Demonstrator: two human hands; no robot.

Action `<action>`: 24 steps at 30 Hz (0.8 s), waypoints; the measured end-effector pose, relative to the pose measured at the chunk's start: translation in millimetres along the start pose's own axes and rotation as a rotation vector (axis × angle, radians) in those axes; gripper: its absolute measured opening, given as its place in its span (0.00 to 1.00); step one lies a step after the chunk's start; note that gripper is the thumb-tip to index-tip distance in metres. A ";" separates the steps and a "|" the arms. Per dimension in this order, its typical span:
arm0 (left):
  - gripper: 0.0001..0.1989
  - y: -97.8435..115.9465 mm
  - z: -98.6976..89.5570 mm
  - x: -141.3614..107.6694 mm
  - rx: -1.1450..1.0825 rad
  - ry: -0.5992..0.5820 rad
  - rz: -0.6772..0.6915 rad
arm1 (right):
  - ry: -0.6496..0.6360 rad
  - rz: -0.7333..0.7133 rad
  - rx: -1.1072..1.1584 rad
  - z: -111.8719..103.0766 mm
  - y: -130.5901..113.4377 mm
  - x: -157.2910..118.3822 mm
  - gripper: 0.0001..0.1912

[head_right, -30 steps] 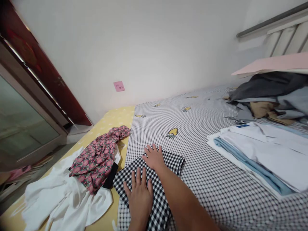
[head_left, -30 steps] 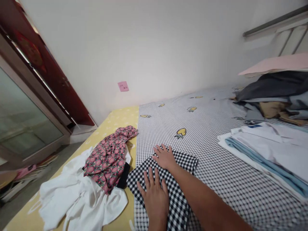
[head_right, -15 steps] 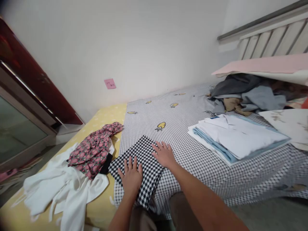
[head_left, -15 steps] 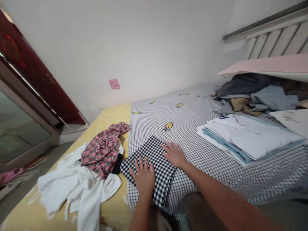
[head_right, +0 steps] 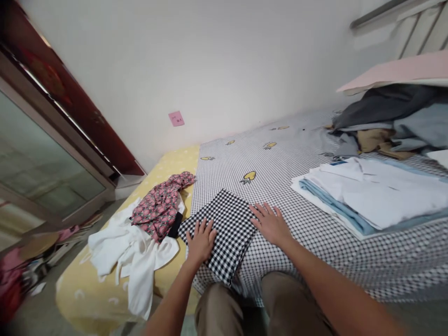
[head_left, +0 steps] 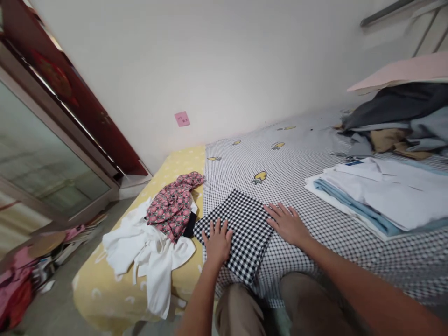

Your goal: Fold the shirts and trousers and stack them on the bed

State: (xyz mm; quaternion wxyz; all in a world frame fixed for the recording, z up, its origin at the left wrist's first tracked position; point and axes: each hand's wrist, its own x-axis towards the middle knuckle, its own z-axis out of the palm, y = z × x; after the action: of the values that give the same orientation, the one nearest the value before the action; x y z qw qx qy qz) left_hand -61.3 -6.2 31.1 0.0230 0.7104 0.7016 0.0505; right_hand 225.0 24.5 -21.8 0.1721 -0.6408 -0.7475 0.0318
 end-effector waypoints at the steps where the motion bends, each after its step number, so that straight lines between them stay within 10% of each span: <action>1: 0.26 -11.9 -4.4 1.5 0.001 0.006 -0.022 | 0.005 -0.001 0.009 1.4 0.7 0.2 0.36; 7: 0.30 -65.0 -17.7 9.8 0.009 -0.005 -0.204 | -0.012 0.021 0.029 -2.2 -1.0 0.3 0.38; 15: 0.32 -52.2 -6.2 -9.9 0.062 0.025 -0.204 | -0.078 0.049 0.007 -16.8 -8.2 -0.9 0.38; 24: 0.26 -20.0 8.4 -86.5 0.206 0.050 0.282 | -0.086 0.049 0.016 -22.2 -8.4 0.2 0.38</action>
State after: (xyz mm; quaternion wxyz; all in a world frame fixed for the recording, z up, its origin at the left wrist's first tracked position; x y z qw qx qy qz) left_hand -81.2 -92.0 17.3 -0.0748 0.7989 0.5968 -0.0012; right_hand 223.7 19.3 1.3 0.1440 -0.6557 -0.7379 0.0695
